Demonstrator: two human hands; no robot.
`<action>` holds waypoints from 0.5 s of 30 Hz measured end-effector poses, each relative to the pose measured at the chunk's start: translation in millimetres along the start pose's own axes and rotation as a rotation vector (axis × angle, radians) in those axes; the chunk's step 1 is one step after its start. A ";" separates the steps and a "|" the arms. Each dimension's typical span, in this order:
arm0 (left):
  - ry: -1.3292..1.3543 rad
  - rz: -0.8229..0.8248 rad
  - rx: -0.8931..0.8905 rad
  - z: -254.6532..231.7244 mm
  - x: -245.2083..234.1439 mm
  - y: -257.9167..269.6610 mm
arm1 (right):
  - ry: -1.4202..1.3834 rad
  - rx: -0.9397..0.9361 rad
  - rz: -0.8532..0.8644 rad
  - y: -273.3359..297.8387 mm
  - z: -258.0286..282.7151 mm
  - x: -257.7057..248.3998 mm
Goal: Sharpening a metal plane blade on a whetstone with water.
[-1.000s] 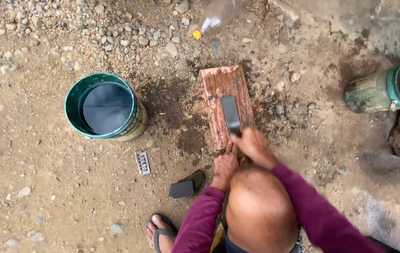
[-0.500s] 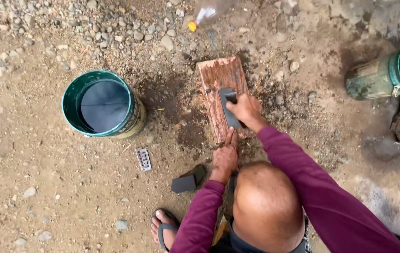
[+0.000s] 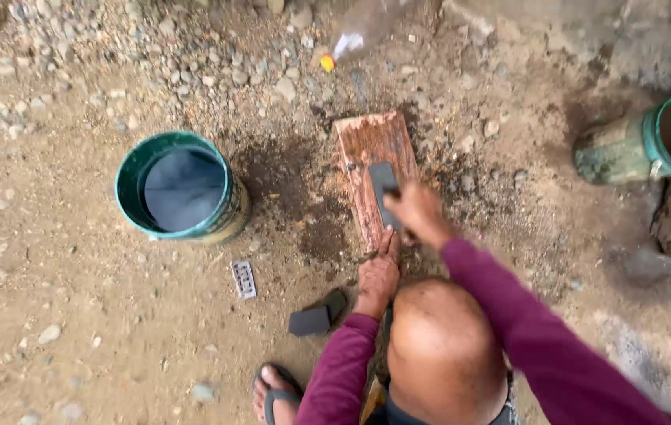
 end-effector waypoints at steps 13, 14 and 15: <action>0.021 0.078 -0.060 -0.2 0.1 -5.2 | 0.188 0.016 -0.024 12.8 -23.4 14.9; 0.035 0.119 -0.114 1.9 11.6 -9.6 | 0.257 -0.061 0.010 30.9 -44.7 27.8; 0.036 0.125 -0.122 -0.4 4.8 -7.3 | 0.257 -0.060 0.020 33.0 -41.0 28.7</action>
Point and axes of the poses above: each hand's wrist, its own y-axis away from the middle knuckle, its own x-axis out of the palm, z = x × y, the point moved 4 cm from there along -y, towards the middle knuckle, and after that the axes turned 13 degrees about -z, right-handed, at the moved point
